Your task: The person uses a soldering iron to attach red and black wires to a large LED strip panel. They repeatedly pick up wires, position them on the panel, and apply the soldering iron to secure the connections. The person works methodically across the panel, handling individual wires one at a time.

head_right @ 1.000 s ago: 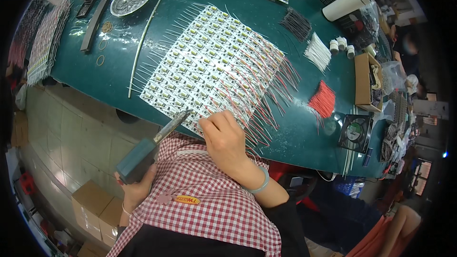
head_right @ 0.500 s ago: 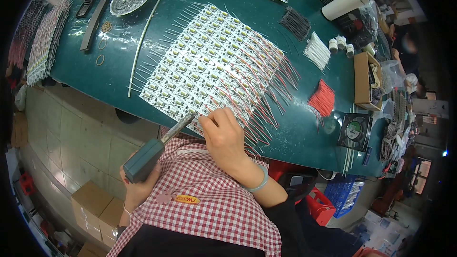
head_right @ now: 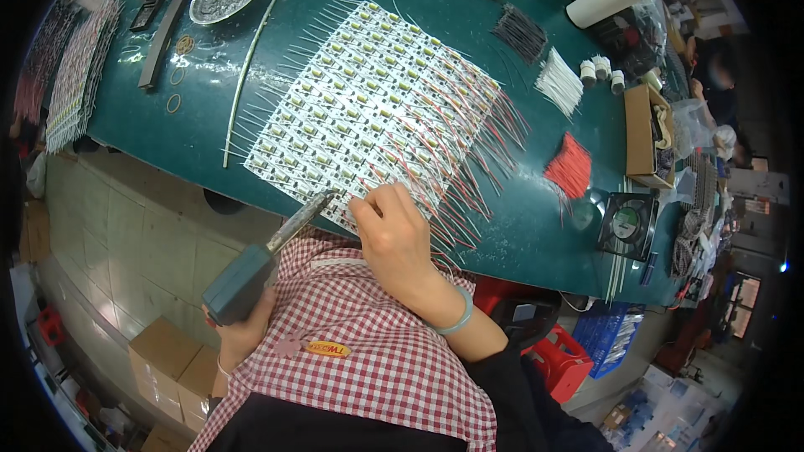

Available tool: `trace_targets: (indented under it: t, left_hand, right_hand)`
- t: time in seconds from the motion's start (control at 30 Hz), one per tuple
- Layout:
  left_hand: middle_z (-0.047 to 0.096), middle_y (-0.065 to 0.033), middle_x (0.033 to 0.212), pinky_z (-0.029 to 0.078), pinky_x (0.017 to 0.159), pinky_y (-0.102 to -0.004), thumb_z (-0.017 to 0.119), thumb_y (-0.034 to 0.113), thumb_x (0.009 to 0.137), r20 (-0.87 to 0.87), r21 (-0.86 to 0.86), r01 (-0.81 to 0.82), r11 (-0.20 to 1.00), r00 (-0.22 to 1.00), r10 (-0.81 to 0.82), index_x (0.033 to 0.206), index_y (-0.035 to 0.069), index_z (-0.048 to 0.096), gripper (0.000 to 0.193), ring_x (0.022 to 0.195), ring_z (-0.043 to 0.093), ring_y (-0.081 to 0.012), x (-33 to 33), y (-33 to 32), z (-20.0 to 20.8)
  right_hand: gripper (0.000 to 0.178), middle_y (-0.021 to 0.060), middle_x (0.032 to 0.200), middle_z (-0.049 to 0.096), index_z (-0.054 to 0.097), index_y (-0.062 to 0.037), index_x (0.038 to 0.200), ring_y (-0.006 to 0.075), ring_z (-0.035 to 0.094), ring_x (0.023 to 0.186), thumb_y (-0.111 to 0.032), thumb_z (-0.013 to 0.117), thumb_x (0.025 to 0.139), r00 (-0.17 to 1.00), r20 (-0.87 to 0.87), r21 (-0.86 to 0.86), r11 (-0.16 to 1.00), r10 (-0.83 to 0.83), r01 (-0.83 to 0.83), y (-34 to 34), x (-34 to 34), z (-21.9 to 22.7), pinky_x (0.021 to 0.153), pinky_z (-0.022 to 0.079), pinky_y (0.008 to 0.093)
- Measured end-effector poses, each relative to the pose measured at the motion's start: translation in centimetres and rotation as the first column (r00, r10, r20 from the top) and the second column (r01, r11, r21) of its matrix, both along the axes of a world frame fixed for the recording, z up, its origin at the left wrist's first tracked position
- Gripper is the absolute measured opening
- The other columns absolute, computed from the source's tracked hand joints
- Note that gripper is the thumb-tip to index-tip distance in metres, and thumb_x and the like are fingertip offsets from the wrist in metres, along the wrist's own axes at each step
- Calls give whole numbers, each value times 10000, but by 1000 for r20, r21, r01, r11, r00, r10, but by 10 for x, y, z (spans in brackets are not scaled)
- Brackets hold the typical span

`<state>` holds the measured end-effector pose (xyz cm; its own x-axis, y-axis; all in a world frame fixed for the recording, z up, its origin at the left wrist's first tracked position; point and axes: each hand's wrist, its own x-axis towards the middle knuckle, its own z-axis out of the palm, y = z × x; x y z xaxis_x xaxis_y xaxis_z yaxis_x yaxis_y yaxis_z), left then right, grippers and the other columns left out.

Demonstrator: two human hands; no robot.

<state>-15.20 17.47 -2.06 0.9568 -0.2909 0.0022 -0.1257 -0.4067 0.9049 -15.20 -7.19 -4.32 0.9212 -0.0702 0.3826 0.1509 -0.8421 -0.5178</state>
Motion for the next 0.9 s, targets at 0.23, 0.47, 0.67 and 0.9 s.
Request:
trace_targets:
  t: [0.23, 0.47, 0.67, 0.9]
  left_hand:
    - [671, -127, 870, 518, 636, -285, 724, -25, 740, -43, -45, -4, 999, 999, 2, 919, -48, 691, 184, 702, 656, -199, 0, -2, 5]
    - [680, -118, 880, 526, 657, -280, 741, -2, 757, -86, -45, -66, 997, 994, 62, 941, -50, 687, 197, 733, 668, -193, -9, 10, -3]
    - [688, -71, 806, 506, 606, -276, 771, 28, 772, -13, -102, -110, 989, 994, 109, 914, -37, 693, 175, 674, 644, -145, -10, 10, -5]
    - [693, -117, 843, 529, 642, -269, 748, -5, 762, -81, -131, -124, 984, 990, 114, 937, -68, 685, 196, 723, 676, -160, -18, 16, -2]
  right_hand:
    - [184, 71, 791, 525, 661, -34, 881, 247, 544, 738, 44, 677, 715, 1000, -3, -44, 999, 8, -8, 2, 0, 2, 584, 465, 356]
    - [155, 75, 811, 547, 660, -39, 864, 252, 570, 771, 41, 672, 732, 994, -109, -77, 997, -16, 8, -13, -29, 31, 623, 487, 369]
    - [226, 88, 801, 581, 682, -21, 916, 262, 574, 741, 92, 709, 722, 998, -33, -4, 999, -48, 48, -11, -44, 66, 628, 472, 360]
    - [147, 76, 780, 546, 676, -24, 887, 253, 555, 729, 40, 711, 759, 998, 62, 30, 999, 27, -29, 13, -11, 5, 613, 460, 361]
